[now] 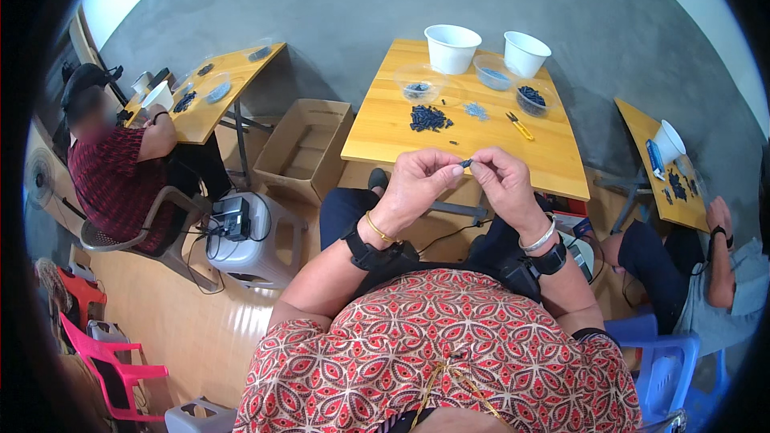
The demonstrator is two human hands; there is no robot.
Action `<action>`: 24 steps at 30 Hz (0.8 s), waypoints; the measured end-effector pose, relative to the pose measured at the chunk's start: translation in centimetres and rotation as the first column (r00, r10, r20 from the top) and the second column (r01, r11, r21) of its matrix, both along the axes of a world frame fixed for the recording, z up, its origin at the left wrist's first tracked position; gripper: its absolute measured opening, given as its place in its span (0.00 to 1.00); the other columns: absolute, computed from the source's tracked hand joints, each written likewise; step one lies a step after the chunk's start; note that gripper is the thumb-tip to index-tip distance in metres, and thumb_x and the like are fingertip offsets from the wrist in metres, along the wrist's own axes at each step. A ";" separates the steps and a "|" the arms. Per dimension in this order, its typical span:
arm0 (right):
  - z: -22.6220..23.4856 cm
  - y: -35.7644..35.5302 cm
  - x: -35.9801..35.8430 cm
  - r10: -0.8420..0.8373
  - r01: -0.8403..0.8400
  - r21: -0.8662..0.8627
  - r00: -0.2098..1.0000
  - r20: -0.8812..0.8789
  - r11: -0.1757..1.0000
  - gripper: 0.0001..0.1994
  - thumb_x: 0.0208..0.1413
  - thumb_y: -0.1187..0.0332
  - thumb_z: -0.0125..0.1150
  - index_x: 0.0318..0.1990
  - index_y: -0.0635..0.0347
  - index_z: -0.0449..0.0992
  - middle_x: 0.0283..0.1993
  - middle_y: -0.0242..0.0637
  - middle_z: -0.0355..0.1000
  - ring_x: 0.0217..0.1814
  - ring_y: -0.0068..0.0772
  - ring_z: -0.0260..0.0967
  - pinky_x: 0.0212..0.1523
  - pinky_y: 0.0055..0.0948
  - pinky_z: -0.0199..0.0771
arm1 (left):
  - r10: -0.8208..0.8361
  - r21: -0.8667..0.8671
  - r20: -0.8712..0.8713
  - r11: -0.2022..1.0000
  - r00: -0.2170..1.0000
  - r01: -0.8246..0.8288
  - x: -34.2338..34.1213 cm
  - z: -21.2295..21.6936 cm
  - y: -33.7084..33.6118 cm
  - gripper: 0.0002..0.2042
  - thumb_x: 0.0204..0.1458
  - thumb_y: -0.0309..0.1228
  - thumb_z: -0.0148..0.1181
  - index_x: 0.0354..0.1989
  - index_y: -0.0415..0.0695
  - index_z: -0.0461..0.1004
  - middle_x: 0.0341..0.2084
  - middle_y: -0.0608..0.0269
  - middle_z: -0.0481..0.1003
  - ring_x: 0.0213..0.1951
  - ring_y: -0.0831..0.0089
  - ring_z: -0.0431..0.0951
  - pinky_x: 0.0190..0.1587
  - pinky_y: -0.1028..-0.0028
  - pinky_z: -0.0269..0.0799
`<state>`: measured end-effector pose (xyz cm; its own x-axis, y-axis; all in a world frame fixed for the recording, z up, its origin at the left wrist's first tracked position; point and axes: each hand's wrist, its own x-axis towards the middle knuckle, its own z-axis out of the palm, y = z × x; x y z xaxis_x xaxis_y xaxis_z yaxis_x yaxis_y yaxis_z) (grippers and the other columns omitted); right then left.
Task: Assembling small black plastic and metal pins or connectors by hand.
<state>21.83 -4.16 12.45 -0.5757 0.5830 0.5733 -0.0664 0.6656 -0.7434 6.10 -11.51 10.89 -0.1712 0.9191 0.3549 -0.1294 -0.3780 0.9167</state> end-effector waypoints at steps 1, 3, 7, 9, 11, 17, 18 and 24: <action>-0.1 0.1 0.0 -0.010 0.010 0.003 1.000 0.003 1.000 0.02 0.52 0.76 0.54 0.33 0.66 0.70 0.27 0.34 0.68 0.28 0.21 0.63 0.29 0.21 0.65 | -0.025 -0.066 0.012 0.997 1.000 0.025 0.0 0.1 0.1 0.04 0.50 0.24 0.57 0.33 0.36 0.75 0.23 0.66 0.74 0.26 0.82 0.72 0.31 0.81 0.69; -0.4 0.2 0.2 -0.054 0.052 0.020 0.993 0.102 0.998 0.03 0.52 0.76 0.55 0.33 0.65 0.70 0.26 0.35 0.68 0.27 0.24 0.64 0.29 0.22 0.65 | -0.061 -0.164 0.039 0.984 0.997 0.066 -0.1 -0.2 0.4 0.05 0.51 0.24 0.56 0.34 0.37 0.74 0.23 0.66 0.74 0.25 0.80 0.73 0.30 0.81 0.70; -1.2 2.0 -0.6 -0.004 0.010 -0.037 0.989 0.150 0.999 0.04 0.51 0.74 0.55 0.31 0.65 0.71 0.25 0.38 0.69 0.26 0.28 0.65 0.29 0.25 0.66 | -0.116 -0.198 0.200 0.968 0.973 0.156 -1.3 -1.9 1.9 0.04 0.51 0.24 0.56 0.34 0.38 0.74 0.24 0.65 0.74 0.24 0.79 0.74 0.28 0.81 0.70; -2.2 5.0 -0.5 -0.115 0.113 0.021 0.976 0.184 0.993 0.04 0.51 0.73 0.55 0.30 0.65 0.71 0.25 0.40 0.68 0.26 0.31 0.66 0.29 0.27 0.66 | -0.094 -0.240 0.234 0.959 0.968 0.152 -1.9 -2.9 2.5 0.04 0.51 0.24 0.56 0.34 0.38 0.74 0.24 0.65 0.74 0.25 0.78 0.74 0.28 0.80 0.71; -4.4 10.1 0.2 -0.338 0.327 0.086 0.914 0.224 0.941 0.05 0.50 0.71 0.55 0.29 0.64 0.72 0.25 0.44 0.69 0.28 0.41 0.68 0.30 0.31 0.67 | -0.061 -0.292 0.287 0.945 0.956 0.148 -2.5 -3.8 3.2 0.05 0.50 0.22 0.57 0.35 0.37 0.74 0.26 0.63 0.75 0.26 0.76 0.75 0.31 0.79 0.73; -9.0 24.5 4.3 -0.723 0.586 0.423 0.566 0.397 0.691 0.11 0.51 0.64 0.54 0.33 0.64 0.73 0.35 0.49 0.70 0.42 0.50 0.66 0.43 0.41 0.66 | -0.059 -0.261 0.356 0.952 0.932 0.160 -4.1 -4.8 4.5 0.05 0.49 0.21 0.57 0.35 0.37 0.74 0.27 0.62 0.75 0.28 0.74 0.76 0.33 0.77 0.74; -9.4 25.6 4.2 -0.769 0.601 0.482 0.453 0.451 0.637 0.12 0.51 0.63 0.54 0.34 0.65 0.73 0.40 0.51 0.69 0.45 0.51 0.65 0.45 0.42 0.65 | -0.062 -0.259 0.363 0.952 0.930 0.164 -4.3 -4.9 4.7 0.06 0.49 0.21 0.57 0.35 0.37 0.74 0.27 0.62 0.75 0.28 0.74 0.76 0.33 0.77 0.74; -12.3 27.7 3.1 -0.760 0.593 0.506 0.322 0.564 0.626 0.11 0.50 0.68 0.55 0.35 0.68 0.69 0.41 0.57 0.67 0.44 0.58 0.64 0.44 0.47 0.65 | -0.041 -0.215 0.375 0.968 0.926 0.130 -5.1 -5.0 4.9 0.05 0.49 0.21 0.57 0.35 0.37 0.74 0.27 0.63 0.75 0.26 0.77 0.76 0.32 0.80 0.74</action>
<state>24.90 23.54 0.14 -0.2632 0.9011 0.3447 0.9219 0.3402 -0.1856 1.03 -6.59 5.92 -0.1649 0.9846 0.0578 -0.4935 -0.1331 0.8595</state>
